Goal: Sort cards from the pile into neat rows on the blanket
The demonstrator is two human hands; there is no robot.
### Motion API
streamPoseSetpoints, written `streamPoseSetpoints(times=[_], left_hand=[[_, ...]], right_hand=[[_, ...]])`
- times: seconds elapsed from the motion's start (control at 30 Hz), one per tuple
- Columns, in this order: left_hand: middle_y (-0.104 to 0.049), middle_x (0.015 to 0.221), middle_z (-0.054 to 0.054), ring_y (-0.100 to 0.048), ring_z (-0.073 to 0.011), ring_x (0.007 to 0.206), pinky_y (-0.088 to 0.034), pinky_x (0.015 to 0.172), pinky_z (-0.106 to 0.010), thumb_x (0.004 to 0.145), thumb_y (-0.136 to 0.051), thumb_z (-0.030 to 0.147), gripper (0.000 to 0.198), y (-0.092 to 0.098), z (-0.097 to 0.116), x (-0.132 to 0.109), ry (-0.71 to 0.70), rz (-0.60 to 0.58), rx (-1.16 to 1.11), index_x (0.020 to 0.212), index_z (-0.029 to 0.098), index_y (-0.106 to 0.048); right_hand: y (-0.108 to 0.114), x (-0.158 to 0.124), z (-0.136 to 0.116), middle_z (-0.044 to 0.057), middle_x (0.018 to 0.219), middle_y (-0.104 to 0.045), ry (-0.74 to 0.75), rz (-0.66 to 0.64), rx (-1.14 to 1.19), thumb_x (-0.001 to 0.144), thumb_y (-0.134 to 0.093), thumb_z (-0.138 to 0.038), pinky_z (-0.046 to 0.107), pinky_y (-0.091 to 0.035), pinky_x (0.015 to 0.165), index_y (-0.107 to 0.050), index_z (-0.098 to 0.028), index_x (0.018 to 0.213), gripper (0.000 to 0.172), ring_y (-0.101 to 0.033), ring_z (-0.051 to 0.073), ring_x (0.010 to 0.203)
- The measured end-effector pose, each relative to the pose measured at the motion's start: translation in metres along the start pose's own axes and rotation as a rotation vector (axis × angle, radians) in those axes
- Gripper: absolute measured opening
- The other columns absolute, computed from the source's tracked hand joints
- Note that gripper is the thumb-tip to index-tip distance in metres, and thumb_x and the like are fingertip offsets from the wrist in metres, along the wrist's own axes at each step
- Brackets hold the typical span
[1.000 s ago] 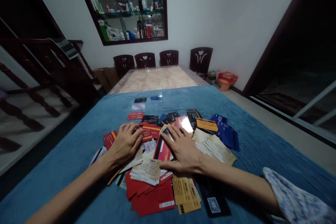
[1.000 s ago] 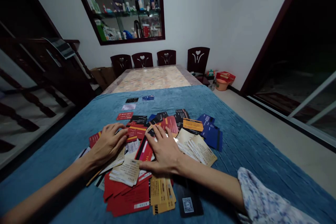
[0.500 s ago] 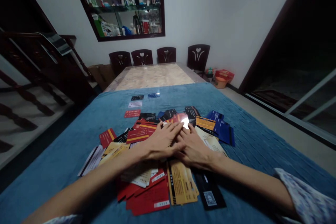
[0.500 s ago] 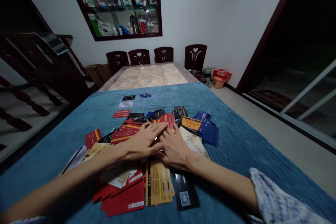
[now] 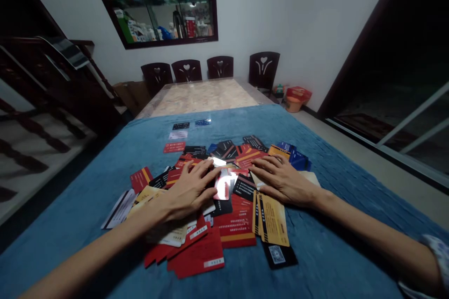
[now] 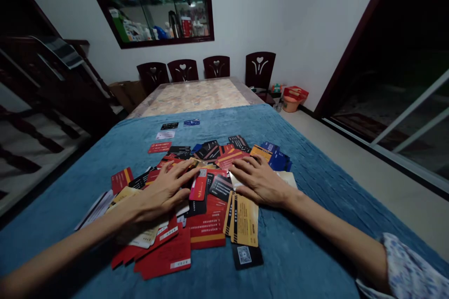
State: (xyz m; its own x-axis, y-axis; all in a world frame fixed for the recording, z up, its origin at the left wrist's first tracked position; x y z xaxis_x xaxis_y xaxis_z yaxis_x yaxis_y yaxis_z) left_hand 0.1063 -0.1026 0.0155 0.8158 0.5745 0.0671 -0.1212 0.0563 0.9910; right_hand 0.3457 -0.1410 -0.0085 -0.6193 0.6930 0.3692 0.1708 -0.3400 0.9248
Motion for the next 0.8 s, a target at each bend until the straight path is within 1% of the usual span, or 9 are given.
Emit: streamPoseSetpoints(times=[0.07,0.2,0.3,0.37,0.47,0.53,0.63,0.73,0.8], left_hand=[[-0.029,0.161,-0.012,-0.031,-0.0345,0.145,-0.021,0.115,-0.062,0.099,-0.037,0.05,0.059,0.008,-0.001,-0.014,-0.001,0.021,0.0,0.155,0.031,-0.028],[-0.026,0.162,-0.012,-0.03,-0.0392,0.144,-0.024,0.114,-0.064,0.09,-0.047,0.066,0.077,0.014,0.01,-0.048,-0.028,-0.048,0.013,0.156,0.033,-0.024],[-0.027,0.162,-0.011,-0.029,-0.0422,0.144,-0.026,0.112,-0.065,0.084,-0.048,0.074,0.086,0.01,0.024,-0.061,-0.066,-0.065,0.006,0.156,0.034,-0.024],[-0.025,0.162,-0.011,-0.028,-0.0426,0.144,-0.027,0.112,-0.065,0.083,-0.047,0.076,0.087,0.004,0.031,-0.061,-0.084,-0.067,0.012,0.156,0.034,-0.024],[-0.026,0.162,-0.012,-0.026,-0.041,0.146,-0.024,0.112,-0.066,0.089,-0.045,0.069,0.079,-0.007,0.037,-0.051,-0.081,-0.046,0.047,0.156,0.034,-0.024],[-0.028,0.161,-0.012,-0.026,-0.0389,0.146,-0.023,0.113,-0.065,0.092,-0.045,0.063,0.073,-0.011,0.039,-0.044,-0.067,0.0,0.071,0.155,0.032,-0.026],[-0.032,0.158,-0.015,-0.028,-0.0376,0.144,-0.025,0.112,-0.063,0.094,-0.047,0.054,0.065,-0.013,0.039,-0.036,-0.03,0.085,0.121,0.152,0.027,-0.036],[-0.039,0.153,-0.019,-0.032,-0.0378,0.141,-0.028,0.109,-0.063,0.097,-0.045,0.043,0.051,-0.011,0.038,-0.026,0.014,0.167,0.177,0.142,0.02,-0.048],[-0.044,0.148,-0.019,-0.035,-0.0368,0.138,-0.029,0.108,-0.063,0.097,-0.044,0.033,0.041,-0.008,0.04,-0.015,-0.009,0.203,0.191,0.134,0.019,-0.054]], right_hand=[[0.0,-0.007,0.012,0.012,0.134,-0.06,0.001,0.014,-0.006,0.099,-0.039,-0.048,0.051,-0.036,0.101,-0.054,-0.022,0.139,0.05,-0.05,0.031,0.12],[0.005,-0.015,0.033,0.014,0.132,-0.062,-0.033,0.057,0.01,0.098,-0.043,-0.042,0.053,-0.035,0.099,-0.056,-0.021,0.137,0.046,-0.049,0.032,0.118],[0.015,-0.012,0.026,0.015,0.133,-0.06,-0.056,0.104,0.016,0.097,-0.042,-0.036,0.056,-0.033,0.101,-0.057,-0.02,0.136,0.044,-0.048,0.033,0.122],[0.022,-0.006,0.007,0.016,0.136,-0.058,-0.013,0.126,0.044,0.097,-0.041,-0.037,0.056,-0.03,0.104,-0.054,-0.018,0.139,0.048,-0.045,0.033,0.126],[0.021,0.006,-0.031,0.015,0.144,-0.053,0.086,0.031,0.114,0.095,-0.044,-0.054,0.057,-0.026,0.107,-0.049,-0.019,0.143,0.06,-0.041,0.034,0.132],[0.016,0.01,-0.047,0.013,0.147,-0.051,0.11,-0.042,0.132,0.094,-0.042,-0.061,0.059,-0.023,0.109,-0.047,-0.02,0.145,0.065,-0.038,0.034,0.135],[0.012,0.01,-0.048,0.013,0.148,-0.051,0.093,-0.07,0.132,0.096,-0.041,-0.059,0.06,-0.023,0.108,-0.047,-0.019,0.145,0.064,-0.039,0.034,0.135],[0.013,0.005,-0.032,0.014,0.145,-0.053,0.048,-0.041,0.108,0.097,-0.044,-0.05,0.058,-0.029,0.104,-0.052,-0.018,0.141,0.055,-0.044,0.034,0.13],[0.015,0.002,-0.02,0.013,0.141,-0.057,0.017,-0.012,0.099,0.096,-0.047,-0.045,0.056,-0.033,0.101,-0.056,-0.019,0.138,0.049,-0.048,0.033,0.126]])
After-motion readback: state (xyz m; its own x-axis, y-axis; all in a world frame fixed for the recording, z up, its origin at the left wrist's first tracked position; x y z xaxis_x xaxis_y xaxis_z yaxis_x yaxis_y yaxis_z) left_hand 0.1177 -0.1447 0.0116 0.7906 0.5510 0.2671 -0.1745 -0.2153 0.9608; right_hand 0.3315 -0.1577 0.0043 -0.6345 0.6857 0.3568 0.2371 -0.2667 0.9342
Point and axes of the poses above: each hand's wrist, its own x-axis towards the middle knuckle, its own y-axis out of the back of the hand, z = x × y, the point moved 6 cm from there along x, towards the middle knuckle
